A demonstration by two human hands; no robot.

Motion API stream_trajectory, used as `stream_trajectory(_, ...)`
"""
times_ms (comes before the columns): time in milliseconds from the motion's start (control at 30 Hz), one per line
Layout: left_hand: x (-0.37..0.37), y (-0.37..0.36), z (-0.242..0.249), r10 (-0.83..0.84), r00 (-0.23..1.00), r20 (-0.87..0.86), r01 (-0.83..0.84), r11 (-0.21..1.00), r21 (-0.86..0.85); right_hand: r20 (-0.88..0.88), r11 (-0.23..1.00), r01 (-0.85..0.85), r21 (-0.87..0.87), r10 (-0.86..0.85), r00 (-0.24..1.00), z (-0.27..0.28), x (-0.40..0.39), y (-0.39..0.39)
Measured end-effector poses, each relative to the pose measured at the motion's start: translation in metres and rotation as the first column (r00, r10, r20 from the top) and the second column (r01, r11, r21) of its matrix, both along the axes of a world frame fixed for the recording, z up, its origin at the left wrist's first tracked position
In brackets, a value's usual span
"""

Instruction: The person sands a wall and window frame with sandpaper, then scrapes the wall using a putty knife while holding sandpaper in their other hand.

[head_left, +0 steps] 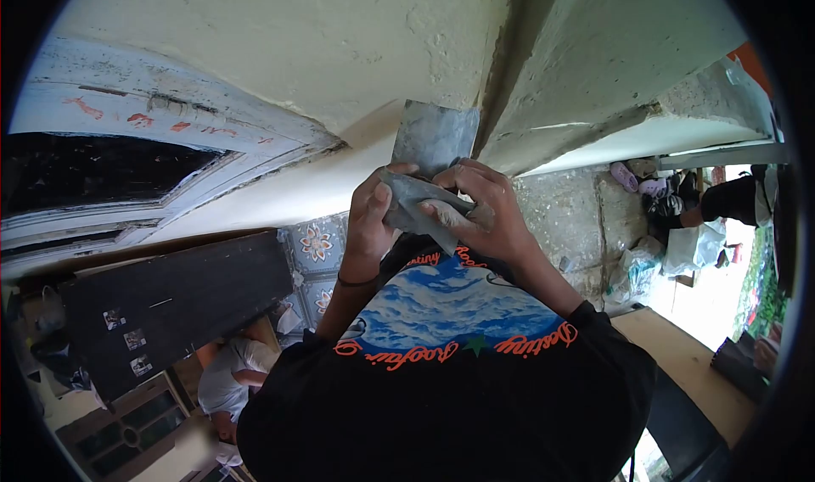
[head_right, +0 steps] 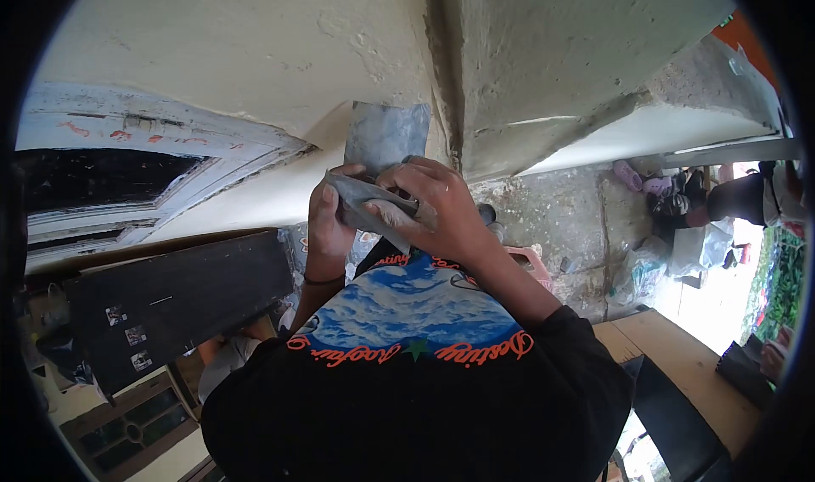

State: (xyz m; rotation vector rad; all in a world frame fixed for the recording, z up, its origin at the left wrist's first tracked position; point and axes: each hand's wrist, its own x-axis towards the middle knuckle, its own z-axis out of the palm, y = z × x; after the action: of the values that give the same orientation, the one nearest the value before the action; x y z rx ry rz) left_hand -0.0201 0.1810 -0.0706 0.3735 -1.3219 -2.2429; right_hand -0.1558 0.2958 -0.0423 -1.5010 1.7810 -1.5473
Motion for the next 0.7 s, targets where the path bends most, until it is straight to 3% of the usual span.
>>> stream_trajectory(67, 0.004, -0.006, -0.002, 0.027, 0.998, 0.048, -0.026, 0.999, -0.022, 0.018, 1.0, -0.01, -0.014, 0.01, 1.0, -0.001, 0.004, -0.002)
stream_trajectory(133, 0.011, -0.018, -0.008, 0.038, 0.999, 0.034, -0.038, 0.999, 0.008, 0.215, 0.997, -0.008, -0.077, 0.024, 0.976, -0.003, 0.011, -0.003)
stream_trajectory(167, 0.016, -0.024, -0.008, 0.024, 0.999, 0.038, -0.024, 1.0, 0.007, 0.219, 0.997, 0.006, -0.078, 0.011, 0.976, -0.005, 0.017, -0.006)
stream_trajectory(200, 0.02, -0.03, -0.007, 0.002, 1.0, 0.006, -0.002, 0.999, 0.053, 0.489, 0.985, 0.146, -0.094, -0.082, 0.868, -0.007, 0.023, -0.009)
stream_trajectory(233, 0.022, -0.036, -0.006, -0.02, 0.999, -0.031, 0.023, 0.995, 0.099, 0.715, 0.956, 0.283, -0.074, -0.147, 0.684, -0.009, 0.026, -0.012)
stream_trajectory(300, 0.028, -0.046, -0.004, -0.078, 0.995, -0.069, 0.087, 0.986, 0.144, 0.717, 0.945, 0.328, -0.005, -0.226, 0.66, -0.009, 0.026, -0.013)
stream_trajectory(367, 0.031, -0.055, -0.003, -0.14, 0.985, -0.1, 0.157, 0.97, 0.184, 0.616, 0.945, 0.291, 0.151, -0.32, 0.72, -0.006, 0.03, -0.015)
stream_trajectory(433, 0.033, -0.062, -0.003, -0.152, 0.987, -0.055, 0.158, 0.979, 0.132, 0.642, 0.932, 0.347, 0.106, -0.331, 0.692, -0.009, 0.043, -0.02)
stream_trajectory(500, 0.037, -0.068, -0.008, -0.181, 0.982, -0.061, 0.187, 0.975, 0.119, 0.639, 0.794, 0.603, -0.077, -0.425, 0.641, -0.005, 0.056, -0.026)
stream_trajectory(533, 0.038, -0.071, -0.01, -0.189, 0.98, -0.067, 0.195, 0.975, 0.107, 0.592, 0.762, 0.646, -0.051, -0.498, 0.634, -0.006, 0.059, -0.026)
stream_trajectory(567, 0.038, -0.073, -0.01, -0.203, 0.977, -0.063, 0.209, 0.971, 0.113, 0.592, 0.753, 0.657, -0.044, -0.51, 0.624, -0.012, 0.06, -0.026)
stream_trajectory(633, 0.04, -0.078, -0.009, -0.232, 0.972, -0.045, 0.236, 0.965, 0.111, 0.415, 0.807, 0.586, -0.08, -0.508, 0.755, -0.025, 0.063, -0.027)
stream_trajectory(700, 0.045, -0.08, -0.009, -0.236, 0.972, -0.019, 0.236, 0.968, 0.081, 0.383, 0.819, 0.573, -0.036, -0.518, 0.765, -0.027, 0.07, -0.027)
